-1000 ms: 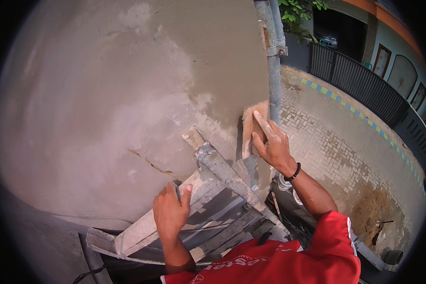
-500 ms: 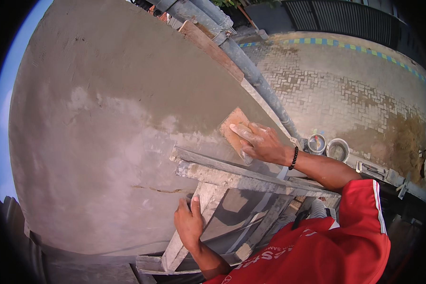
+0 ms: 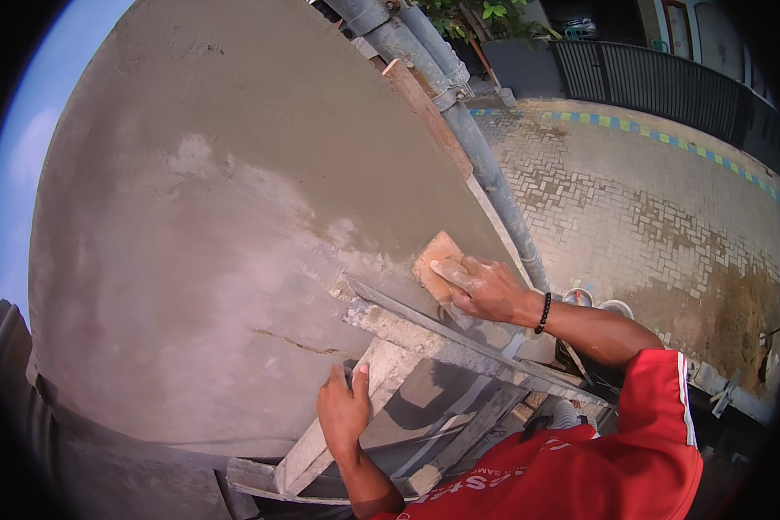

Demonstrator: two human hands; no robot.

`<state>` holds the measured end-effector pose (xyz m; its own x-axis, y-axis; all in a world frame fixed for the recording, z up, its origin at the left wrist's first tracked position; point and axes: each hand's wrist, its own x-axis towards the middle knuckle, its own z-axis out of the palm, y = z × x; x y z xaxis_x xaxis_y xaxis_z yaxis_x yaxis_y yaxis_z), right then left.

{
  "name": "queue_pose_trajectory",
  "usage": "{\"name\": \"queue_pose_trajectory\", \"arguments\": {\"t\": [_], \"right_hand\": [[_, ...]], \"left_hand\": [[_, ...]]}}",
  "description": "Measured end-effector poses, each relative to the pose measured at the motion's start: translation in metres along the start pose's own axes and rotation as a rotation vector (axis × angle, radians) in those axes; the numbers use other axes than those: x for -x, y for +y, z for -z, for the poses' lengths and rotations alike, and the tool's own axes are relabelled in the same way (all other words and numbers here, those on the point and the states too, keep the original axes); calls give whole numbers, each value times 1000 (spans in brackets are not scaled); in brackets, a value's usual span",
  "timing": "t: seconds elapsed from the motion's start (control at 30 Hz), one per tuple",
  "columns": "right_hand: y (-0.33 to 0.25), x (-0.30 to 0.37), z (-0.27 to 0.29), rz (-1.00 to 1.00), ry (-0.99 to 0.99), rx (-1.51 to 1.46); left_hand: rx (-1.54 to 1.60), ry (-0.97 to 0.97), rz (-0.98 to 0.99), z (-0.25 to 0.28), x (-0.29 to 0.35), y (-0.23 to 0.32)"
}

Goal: The person uses a wooden float to smooth wet concrete on a vertical wall and then on a horizontal ledge. They repeatedly rub the surface to create a uniform finish.

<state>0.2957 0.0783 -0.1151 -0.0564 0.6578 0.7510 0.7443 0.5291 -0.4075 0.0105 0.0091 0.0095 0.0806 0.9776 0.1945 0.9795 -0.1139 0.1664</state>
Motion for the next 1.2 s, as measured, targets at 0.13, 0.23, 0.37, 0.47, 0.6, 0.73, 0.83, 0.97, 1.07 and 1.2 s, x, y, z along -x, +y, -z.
{"name": "queue_pose_trajectory", "arguments": {"t": [0.13,0.23,0.37,0.47,0.6,0.73,0.83,0.97,1.07,1.2], "right_hand": [[-10,-106,91,-107,249,-5],[-7,-164,109,-19,319,96],[-22,-139,55,12,224,30],[-7,-52,13,39,3,108],[20,4,19,28,-134,125],[3,-98,107,-1,168,126],[-12,-198,160,128,302,119],[-14,-241,169,212,199,205],[-4,-174,100,90,138,180],[43,-25,23,-38,-24,233]], "left_hand": [[13,17,3,-2,3,-1],[44,45,-19,-3,5,0],[68,35,-5,-1,7,-1],[46,13,-21,0,4,1],[65,38,-37,-4,0,0],[45,31,-10,-2,2,-3],[42,29,5,1,5,-6],[65,25,-5,5,8,-1],[64,26,17,9,13,-2],[65,26,-57,-3,6,-1]]}}
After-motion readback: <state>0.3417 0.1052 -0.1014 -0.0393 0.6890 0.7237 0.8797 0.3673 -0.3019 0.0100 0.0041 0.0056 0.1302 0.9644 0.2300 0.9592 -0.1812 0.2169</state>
